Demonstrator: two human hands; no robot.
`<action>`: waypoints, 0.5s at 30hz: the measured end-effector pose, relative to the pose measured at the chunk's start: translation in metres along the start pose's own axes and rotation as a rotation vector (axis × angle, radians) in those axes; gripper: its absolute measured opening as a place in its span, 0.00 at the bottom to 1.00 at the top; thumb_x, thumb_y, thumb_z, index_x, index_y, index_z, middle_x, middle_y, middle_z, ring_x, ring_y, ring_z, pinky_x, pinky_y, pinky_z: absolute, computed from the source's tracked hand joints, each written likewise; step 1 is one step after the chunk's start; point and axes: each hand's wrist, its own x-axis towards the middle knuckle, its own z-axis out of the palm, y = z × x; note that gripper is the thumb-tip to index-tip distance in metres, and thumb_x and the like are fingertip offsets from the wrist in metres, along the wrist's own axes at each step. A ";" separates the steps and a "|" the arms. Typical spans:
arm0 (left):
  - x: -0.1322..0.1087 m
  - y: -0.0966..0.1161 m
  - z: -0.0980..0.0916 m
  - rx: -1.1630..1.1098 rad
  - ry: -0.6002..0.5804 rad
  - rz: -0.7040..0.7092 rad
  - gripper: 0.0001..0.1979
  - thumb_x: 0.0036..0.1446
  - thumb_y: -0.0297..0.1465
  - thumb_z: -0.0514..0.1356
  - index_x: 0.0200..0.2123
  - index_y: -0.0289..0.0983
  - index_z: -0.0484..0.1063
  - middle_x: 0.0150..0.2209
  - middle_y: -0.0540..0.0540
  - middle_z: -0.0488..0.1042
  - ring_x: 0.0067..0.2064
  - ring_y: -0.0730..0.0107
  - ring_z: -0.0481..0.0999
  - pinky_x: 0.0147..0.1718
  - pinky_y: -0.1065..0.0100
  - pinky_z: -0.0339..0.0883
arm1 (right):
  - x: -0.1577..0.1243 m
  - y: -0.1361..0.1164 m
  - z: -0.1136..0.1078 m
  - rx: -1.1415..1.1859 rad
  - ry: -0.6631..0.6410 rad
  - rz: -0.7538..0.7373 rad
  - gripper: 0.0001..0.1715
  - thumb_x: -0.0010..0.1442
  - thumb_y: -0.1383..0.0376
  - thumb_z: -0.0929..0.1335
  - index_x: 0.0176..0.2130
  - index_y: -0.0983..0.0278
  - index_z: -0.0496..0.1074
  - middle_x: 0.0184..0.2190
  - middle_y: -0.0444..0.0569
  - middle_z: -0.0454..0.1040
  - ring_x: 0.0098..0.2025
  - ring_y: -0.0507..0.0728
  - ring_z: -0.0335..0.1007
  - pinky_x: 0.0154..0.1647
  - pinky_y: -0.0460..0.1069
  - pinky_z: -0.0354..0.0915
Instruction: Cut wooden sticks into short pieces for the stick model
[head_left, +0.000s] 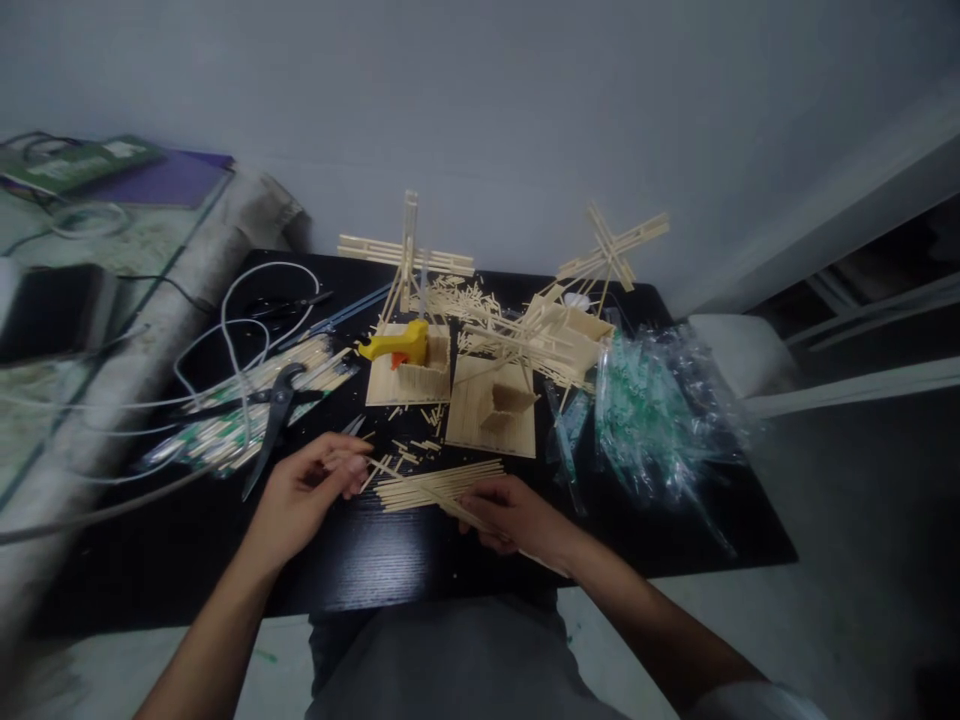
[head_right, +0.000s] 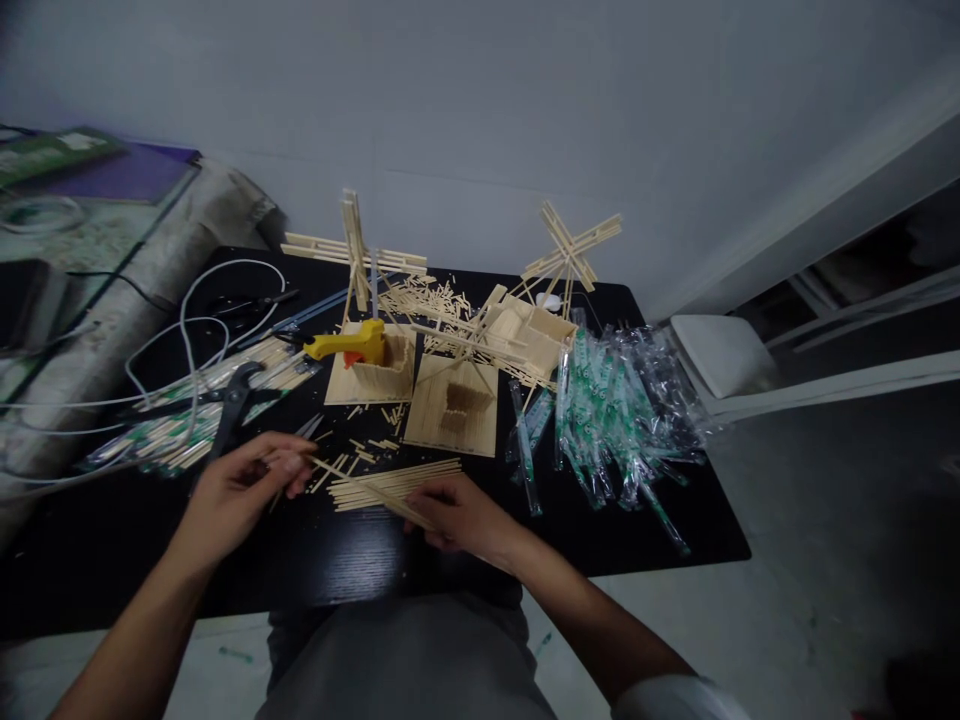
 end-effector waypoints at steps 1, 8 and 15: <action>0.000 0.000 -0.002 0.002 0.036 0.005 0.17 0.53 0.45 0.70 0.36 0.37 0.81 0.25 0.47 0.78 0.25 0.70 0.74 0.26 0.70 0.71 | 0.000 0.001 -0.001 0.004 0.003 0.001 0.31 0.59 0.41 0.73 0.31 0.67 0.74 0.18 0.38 0.61 0.19 0.46 0.52 0.16 0.42 0.46; 0.000 0.001 0.004 0.108 0.048 0.024 0.22 0.56 0.51 0.67 0.35 0.37 0.80 0.26 0.46 0.79 0.27 0.66 0.77 0.29 0.68 0.72 | 0.002 0.000 0.005 -0.001 0.010 0.017 0.32 0.59 0.40 0.73 0.31 0.67 0.74 0.17 0.37 0.61 0.19 0.46 0.52 0.16 0.43 0.45; 0.028 -0.012 -0.048 0.732 0.276 0.152 0.27 0.61 0.50 0.60 0.55 0.38 0.72 0.56 0.36 0.76 0.59 0.48 0.75 0.59 0.53 0.67 | 0.002 0.003 0.002 0.074 0.105 -0.002 0.32 0.57 0.40 0.74 0.35 0.67 0.74 0.27 0.42 0.70 0.19 0.45 0.54 0.17 0.43 0.44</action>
